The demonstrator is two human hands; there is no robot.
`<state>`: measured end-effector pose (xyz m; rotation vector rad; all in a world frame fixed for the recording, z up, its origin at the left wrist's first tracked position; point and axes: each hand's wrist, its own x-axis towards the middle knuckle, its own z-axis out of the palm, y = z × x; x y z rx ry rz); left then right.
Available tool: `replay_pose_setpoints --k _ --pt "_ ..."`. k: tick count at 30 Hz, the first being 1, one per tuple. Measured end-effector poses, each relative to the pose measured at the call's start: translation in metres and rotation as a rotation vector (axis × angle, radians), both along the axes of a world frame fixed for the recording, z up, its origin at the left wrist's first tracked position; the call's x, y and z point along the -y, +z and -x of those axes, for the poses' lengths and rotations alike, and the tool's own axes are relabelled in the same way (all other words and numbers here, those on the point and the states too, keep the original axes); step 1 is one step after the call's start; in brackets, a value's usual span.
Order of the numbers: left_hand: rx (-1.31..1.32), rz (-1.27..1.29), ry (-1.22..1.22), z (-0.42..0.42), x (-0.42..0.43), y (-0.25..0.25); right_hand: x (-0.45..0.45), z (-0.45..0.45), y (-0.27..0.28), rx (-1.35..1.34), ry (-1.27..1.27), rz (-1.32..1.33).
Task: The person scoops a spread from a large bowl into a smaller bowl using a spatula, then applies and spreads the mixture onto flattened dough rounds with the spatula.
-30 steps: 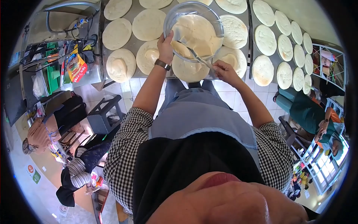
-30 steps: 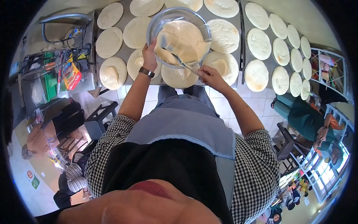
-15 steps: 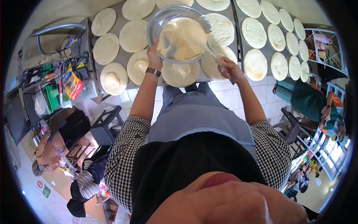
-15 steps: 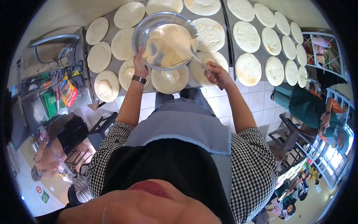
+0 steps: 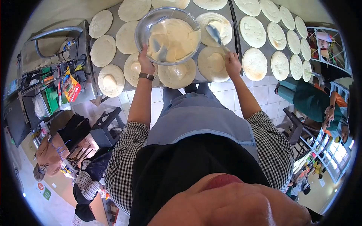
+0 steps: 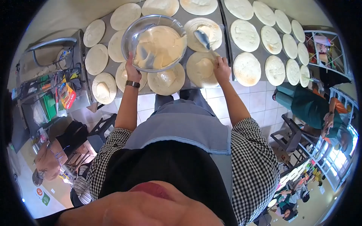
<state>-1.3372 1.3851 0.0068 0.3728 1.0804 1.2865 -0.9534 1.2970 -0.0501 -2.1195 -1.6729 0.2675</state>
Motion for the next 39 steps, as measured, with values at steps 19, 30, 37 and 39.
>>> replay_pose_setpoints --k 19,30,37,39 --pt "-0.162 -0.004 0.081 0.062 0.038 0.004 -0.082 0.092 0.145 0.083 0.934 0.267" --pt "-0.150 0.051 0.207 0.150 0.064 0.016 -0.053 0.203 0.097 -0.776 0.769 0.891" --pt "-0.194 0.079 0.267 0.213 0.075 0.004 -0.044 0.288 0.089 -1.273 0.394 1.426" --pt "-0.146 0.077 0.268 0.228 0.080 -0.009 -0.037 0.301 0.086 -1.421 0.342 1.469"
